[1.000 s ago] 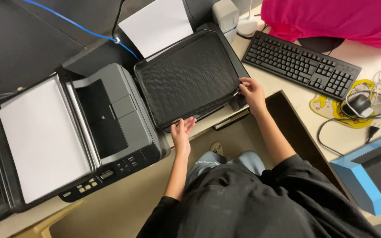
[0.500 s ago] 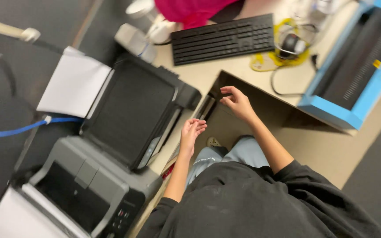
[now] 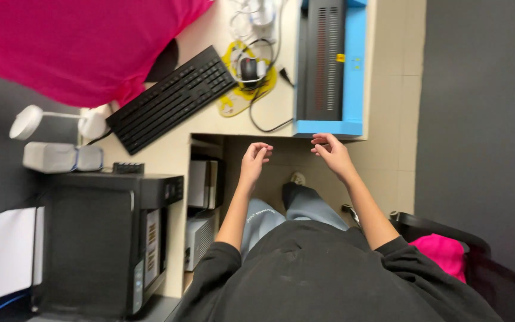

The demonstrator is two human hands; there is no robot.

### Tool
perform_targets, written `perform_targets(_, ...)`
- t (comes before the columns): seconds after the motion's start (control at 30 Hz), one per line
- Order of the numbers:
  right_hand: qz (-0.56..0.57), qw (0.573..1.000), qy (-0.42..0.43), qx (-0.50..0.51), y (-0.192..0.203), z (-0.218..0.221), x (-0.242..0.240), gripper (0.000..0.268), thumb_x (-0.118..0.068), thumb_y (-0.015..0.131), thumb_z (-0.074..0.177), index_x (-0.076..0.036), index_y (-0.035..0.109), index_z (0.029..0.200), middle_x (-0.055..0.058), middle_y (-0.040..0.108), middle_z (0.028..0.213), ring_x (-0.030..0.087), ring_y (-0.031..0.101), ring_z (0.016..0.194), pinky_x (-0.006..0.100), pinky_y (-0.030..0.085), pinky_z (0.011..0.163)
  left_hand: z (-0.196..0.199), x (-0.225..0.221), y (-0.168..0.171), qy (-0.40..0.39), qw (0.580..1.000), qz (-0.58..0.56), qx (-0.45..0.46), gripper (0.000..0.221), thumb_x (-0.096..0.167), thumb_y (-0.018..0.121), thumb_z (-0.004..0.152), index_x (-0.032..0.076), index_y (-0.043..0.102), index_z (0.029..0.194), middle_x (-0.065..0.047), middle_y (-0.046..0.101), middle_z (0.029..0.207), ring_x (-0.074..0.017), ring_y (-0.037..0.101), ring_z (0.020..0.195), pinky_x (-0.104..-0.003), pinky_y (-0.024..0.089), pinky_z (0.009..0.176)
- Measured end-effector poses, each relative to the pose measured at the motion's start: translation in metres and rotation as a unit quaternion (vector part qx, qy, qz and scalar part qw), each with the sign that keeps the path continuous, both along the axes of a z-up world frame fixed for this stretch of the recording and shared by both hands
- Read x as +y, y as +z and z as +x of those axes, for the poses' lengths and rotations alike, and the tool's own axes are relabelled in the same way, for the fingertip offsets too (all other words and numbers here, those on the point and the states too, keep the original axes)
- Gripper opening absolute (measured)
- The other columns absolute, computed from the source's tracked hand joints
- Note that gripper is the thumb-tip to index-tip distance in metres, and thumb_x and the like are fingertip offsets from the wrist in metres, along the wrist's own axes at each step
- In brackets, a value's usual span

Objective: Organizing various shop items including reams of paper, pens, and electronics onto storage shelves.

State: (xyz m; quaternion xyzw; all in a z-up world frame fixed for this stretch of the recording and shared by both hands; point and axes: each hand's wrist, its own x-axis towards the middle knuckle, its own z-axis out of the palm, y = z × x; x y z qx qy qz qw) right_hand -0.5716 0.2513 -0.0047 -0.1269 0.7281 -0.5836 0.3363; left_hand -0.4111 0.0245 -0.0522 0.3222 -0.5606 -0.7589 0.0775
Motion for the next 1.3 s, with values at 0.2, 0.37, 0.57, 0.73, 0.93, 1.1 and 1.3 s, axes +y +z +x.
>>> perform_targets(0.2,0.034,0.999,-0.005,0.004,0.007,-0.035,0.040,0.029,-0.010,0.058,0.099,-0.006,0.063,0.128,0.008,0.071,0.119,0.016,0.071,0.099,0.030,0.056,0.086,-0.081,0.020,-0.081,-0.095,0.944,-0.314,-0.025,0.024,0.020,0.069,0.097,0.009,0.064,0.117,-0.011,0.067,0.117,-0.0255,0.068,0.108,-0.036,0.056,0.091)
perform_targets(0.37,0.047,0.999,-0.002,0.014,0.006,-0.047,0.053,0.030,-0.010,0.059,0.098,-0.006,0.063,0.128,0.007,0.072,0.117,0.015,0.072,0.099,0.030,0.057,0.086,-0.122,0.025,-0.079,-0.161,0.840,-0.507,-0.108,0.048,0.013,0.071,0.084,0.006,0.058,0.129,-0.015,0.056,0.124,-0.0393,0.053,0.115,-0.051,0.046,0.093)
perform_targets(0.57,0.052,0.998,0.019,0.006,0.002,-0.051,0.048,0.029,-0.011,0.060,0.098,-0.006,0.064,0.127,0.006,0.072,0.117,0.015,0.073,0.098,0.030,0.057,0.085,-0.125,0.013,-0.116,-0.204,0.700,-0.651,-0.211,0.024,0.009,0.064,0.091,0.011,0.063,0.115,-0.010,0.059,0.114,-0.0324,0.057,0.108,-0.051,0.046,0.086)
perform_targets(0.73,0.046,0.997,0.061,0.009,0.004,-0.063,0.021,0.028,-0.011,0.061,0.098,-0.007,0.064,0.126,0.006,0.073,0.117,0.015,0.073,0.098,0.030,0.057,0.086,-0.104,-0.005,-0.083,-0.210,0.712,-0.627,-0.235,0.019,0.025,0.066,0.091,0.009,0.062,0.100,-0.010,0.064,0.098,-0.0332,0.061,0.096,-0.052,0.044,0.083)
perform_targets(0.93,0.030,0.978,0.145,0.149,0.043,-0.083,-0.044,0.034,-0.007,0.062,0.096,-0.009,0.062,0.130,0.010,0.068,0.127,0.017,0.070,0.109,0.031,0.059,0.087,-0.082,-0.011,0.049,-0.033,0.872,-0.467,-0.141,0.016,0.021,0.058,0.107,0.006,0.062,0.108,-0.020,0.068,0.094,-0.0419,0.063,0.089,-0.050,0.048,0.074)
perform_targets(1.1,-0.043,0.936,0.187,0.294,0.078,-0.090,-0.103,0.075,-0.002,0.073,0.080,-0.009,0.043,0.148,0.020,0.035,0.150,0.038,0.051,0.122,0.038,0.057,0.082,-0.066,-0.015,0.118,-0.007,0.936,-0.351,0.004,0.016,0.015,0.061,0.103,0.003,0.064,0.113,-0.014,0.068,0.087,-0.0236,0.066,0.075,-0.033,0.053,0.073)
perform_targets(1.3,-0.022,0.910,0.244,0.336,-0.003,-0.108,-0.131,0.011,-0.013,0.067,0.102,-0.010,0.072,0.112,0.008,0.073,0.108,0.028,0.067,0.105,0.039,0.056,0.092,-0.076,-0.025,0.154,0.011,0.962,-0.272,0.007,0.014,0.013,0.063,0.104,0.002,0.067,0.112,-0.009,0.064,0.083,-0.0120,0.052,0.074,-0.027,0.047,0.070)
